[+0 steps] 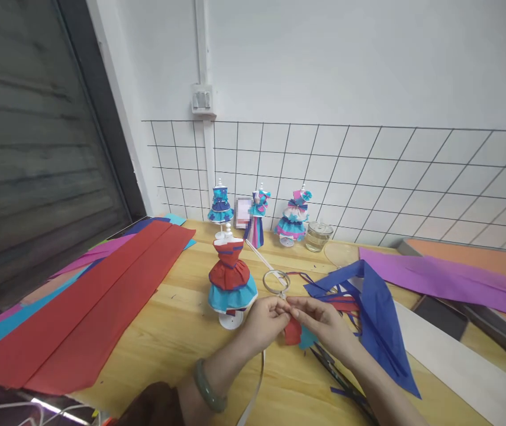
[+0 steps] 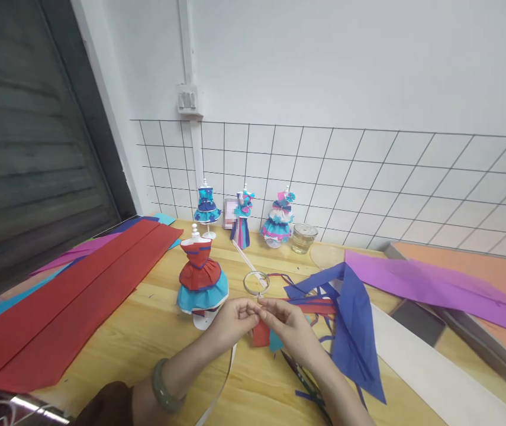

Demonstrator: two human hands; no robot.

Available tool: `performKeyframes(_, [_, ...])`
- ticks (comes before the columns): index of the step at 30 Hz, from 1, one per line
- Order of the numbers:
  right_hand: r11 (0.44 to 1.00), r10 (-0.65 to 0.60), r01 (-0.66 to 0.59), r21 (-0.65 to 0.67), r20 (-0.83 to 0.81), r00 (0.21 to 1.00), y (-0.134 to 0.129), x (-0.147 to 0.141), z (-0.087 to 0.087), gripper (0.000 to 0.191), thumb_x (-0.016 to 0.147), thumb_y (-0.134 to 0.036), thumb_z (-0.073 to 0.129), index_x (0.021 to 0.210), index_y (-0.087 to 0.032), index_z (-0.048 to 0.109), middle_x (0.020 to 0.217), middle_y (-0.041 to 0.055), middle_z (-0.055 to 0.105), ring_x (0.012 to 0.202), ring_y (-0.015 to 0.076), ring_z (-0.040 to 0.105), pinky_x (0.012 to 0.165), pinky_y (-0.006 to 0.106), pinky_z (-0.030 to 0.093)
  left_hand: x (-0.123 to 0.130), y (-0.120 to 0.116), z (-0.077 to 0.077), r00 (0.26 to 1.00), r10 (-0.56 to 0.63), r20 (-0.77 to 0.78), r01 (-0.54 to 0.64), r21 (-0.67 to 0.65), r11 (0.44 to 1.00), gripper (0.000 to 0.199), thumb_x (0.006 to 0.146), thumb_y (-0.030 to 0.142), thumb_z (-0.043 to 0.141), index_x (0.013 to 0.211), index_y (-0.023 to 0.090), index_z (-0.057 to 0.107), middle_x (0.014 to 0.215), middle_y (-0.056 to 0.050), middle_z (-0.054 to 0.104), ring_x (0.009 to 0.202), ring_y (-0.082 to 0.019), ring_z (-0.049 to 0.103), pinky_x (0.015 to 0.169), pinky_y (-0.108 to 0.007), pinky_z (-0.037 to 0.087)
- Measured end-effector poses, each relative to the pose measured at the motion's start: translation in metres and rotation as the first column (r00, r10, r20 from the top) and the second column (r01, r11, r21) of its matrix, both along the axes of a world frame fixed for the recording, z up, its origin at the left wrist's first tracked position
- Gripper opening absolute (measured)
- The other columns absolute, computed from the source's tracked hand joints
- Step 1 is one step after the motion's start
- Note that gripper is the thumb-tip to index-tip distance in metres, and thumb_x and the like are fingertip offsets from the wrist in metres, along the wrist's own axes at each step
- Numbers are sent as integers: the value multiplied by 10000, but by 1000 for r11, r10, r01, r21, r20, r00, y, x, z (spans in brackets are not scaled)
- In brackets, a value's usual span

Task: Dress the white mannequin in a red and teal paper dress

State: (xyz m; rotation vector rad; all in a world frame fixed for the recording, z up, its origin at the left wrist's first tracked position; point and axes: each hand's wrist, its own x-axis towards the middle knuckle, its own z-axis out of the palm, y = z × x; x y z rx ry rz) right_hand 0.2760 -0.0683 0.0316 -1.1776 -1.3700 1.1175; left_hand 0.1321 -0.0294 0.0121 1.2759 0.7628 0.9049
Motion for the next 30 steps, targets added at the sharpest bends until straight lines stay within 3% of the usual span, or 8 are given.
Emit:
performKeyframes(4, [997,-58,57,-44,-19,998,4,10,-9,376,719,-466,697,962,-178,707,928,83,741,829,209,676,786,354,517,3,0,-5,999,16,42,-14,-36,999,100,657,192,665,720,127,625,685,-12,644,656,-115,587,668,-238,447])
performKeyframes(7, [991,-105,103,-84,-18,994,1,17,-12,394,712,-471,696,976,-178,700,871,64,739,746,186,665,731,334,518,3,0,-6,998,26,50,-22,-87,996,150,644,211,693,745,127,620,659,-1,627,621,-103,570,625,-222,436])
performKeyframes(11, [987,-120,121,-104,12,993,-5,17,-10,383,697,-451,711,973,-187,693,839,46,729,773,191,654,736,331,509,1,-1,-5,998,18,54,-11,-142,990,221,638,251,713,797,130,619,644,4,616,577,-103,569,566,-217,446])
performKeyframes(17, [992,-82,88,-94,60,995,-9,11,-10,396,695,-472,704,973,-192,682,749,28,700,712,174,637,678,305,501,-1,-8,-5,999,-9,52,15,-113,994,194,680,252,687,812,128,619,685,-14,629,611,-107,594,553,-204,469])
performKeyframes(22, [986,-143,147,-80,53,988,-9,9,-11,382,681,-482,710,925,-191,667,693,13,663,642,154,603,604,277,495,-4,-9,-9,998,-29,63,37,-134,990,306,686,319,684,901,123,586,700,-14,614,580,-113,589,526,-235,502])
performKeyframes(27, [985,-162,166,-35,97,982,-11,10,-10,284,704,-464,691,767,-189,658,609,-4,616,557,127,546,531,249,457,-7,-9,-10,997,-1,82,10,-111,994,221,687,245,670,846,125,573,705,-8,611,552,-96,583,553,-237,492])
performKeyframes(30, [991,-119,126,-41,141,983,-12,11,-10,264,728,-441,676,837,-201,691,692,21,671,622,152,587,578,276,484,-7,-10,-8,999,5,51,-1,-86,996,171,707,219,643,832,122,579,683,-6,602,555,-96,580,559,-230,476])
